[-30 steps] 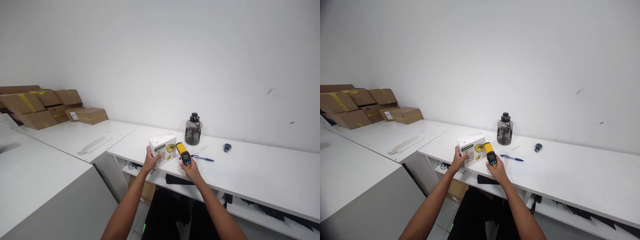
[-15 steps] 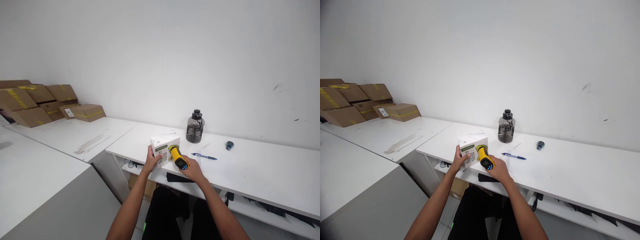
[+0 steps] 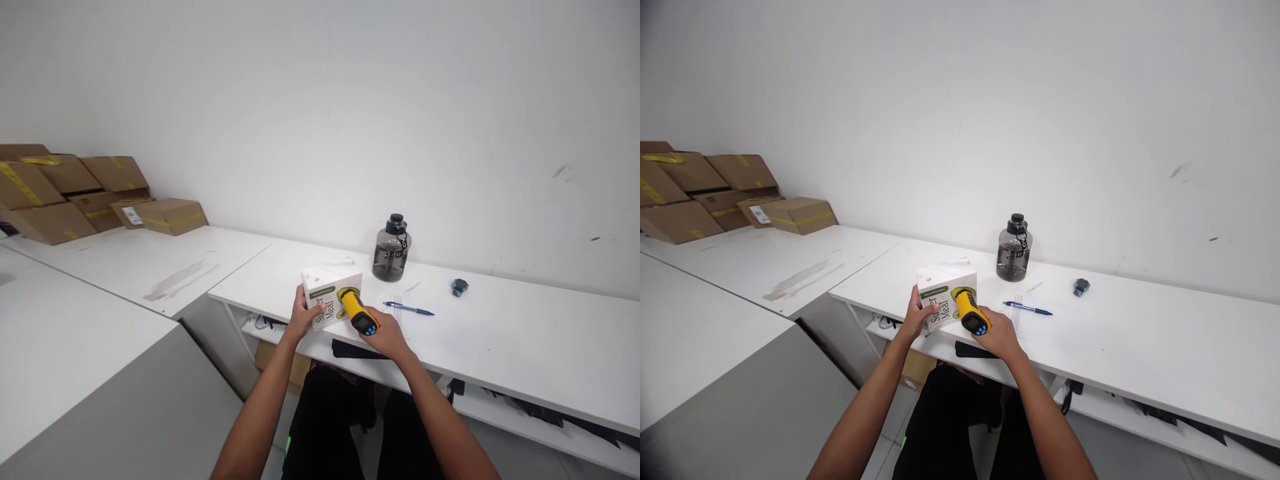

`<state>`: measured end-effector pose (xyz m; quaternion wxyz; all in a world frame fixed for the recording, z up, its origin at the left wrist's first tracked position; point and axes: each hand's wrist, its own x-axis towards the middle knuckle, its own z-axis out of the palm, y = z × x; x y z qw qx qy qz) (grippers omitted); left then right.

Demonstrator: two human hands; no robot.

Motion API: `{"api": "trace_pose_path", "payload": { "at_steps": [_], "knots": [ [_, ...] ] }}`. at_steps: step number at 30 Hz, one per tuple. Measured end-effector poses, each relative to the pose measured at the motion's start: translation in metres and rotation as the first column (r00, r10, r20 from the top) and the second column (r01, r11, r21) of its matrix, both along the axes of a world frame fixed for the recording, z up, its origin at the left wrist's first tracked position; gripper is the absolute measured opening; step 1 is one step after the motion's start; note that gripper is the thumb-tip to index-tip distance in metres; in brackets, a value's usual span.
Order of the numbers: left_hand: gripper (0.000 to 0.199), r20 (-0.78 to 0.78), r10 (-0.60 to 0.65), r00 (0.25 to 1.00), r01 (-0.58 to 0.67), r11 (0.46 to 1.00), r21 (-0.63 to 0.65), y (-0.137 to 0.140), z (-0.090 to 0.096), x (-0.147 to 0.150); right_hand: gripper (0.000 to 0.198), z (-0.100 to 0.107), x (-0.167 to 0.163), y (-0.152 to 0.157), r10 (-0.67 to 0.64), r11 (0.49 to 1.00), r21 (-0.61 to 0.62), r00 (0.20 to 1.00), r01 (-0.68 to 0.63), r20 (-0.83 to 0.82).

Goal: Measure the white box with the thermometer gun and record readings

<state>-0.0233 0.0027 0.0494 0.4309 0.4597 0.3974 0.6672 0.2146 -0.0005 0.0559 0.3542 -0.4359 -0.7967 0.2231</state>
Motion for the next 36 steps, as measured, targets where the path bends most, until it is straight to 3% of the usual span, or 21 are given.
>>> {"api": "trace_pose_path", "payload": {
  "at_steps": [19,25,30,33,36],
  "knots": [
    [0.069,-0.003,-0.003,1.0,0.003,0.999,0.046,0.003,-0.007,-0.001,0.037,0.006,0.0,0.0,-0.049,0.998,-0.025,0.986,0.054,0.161],
    [0.069,-0.025,0.034,0.999,-0.033,0.998,0.049,0.003,-0.007,0.0,0.039,0.004,0.001,0.001,-0.025,0.999,-0.031,0.992,0.029,0.12],
    [0.069,-0.063,0.074,0.995,-0.071,0.996,0.046,0.003,-0.008,0.004,0.042,0.01,-0.003,-0.008,-0.049,0.991,-0.13,0.998,0.043,-0.044],
    [0.069,-0.084,0.118,0.989,-0.111,0.991,0.077,0.004,-0.009,0.006,0.058,0.017,-0.011,-0.032,-0.014,0.973,-0.225,0.963,-0.049,-0.27],
    [0.069,-0.088,0.145,0.985,-0.139,0.987,0.079,0.005,-0.01,0.006,0.049,0.024,-0.021,-0.065,0.008,0.941,-0.294,0.877,-0.169,-0.48]
  ]
}}
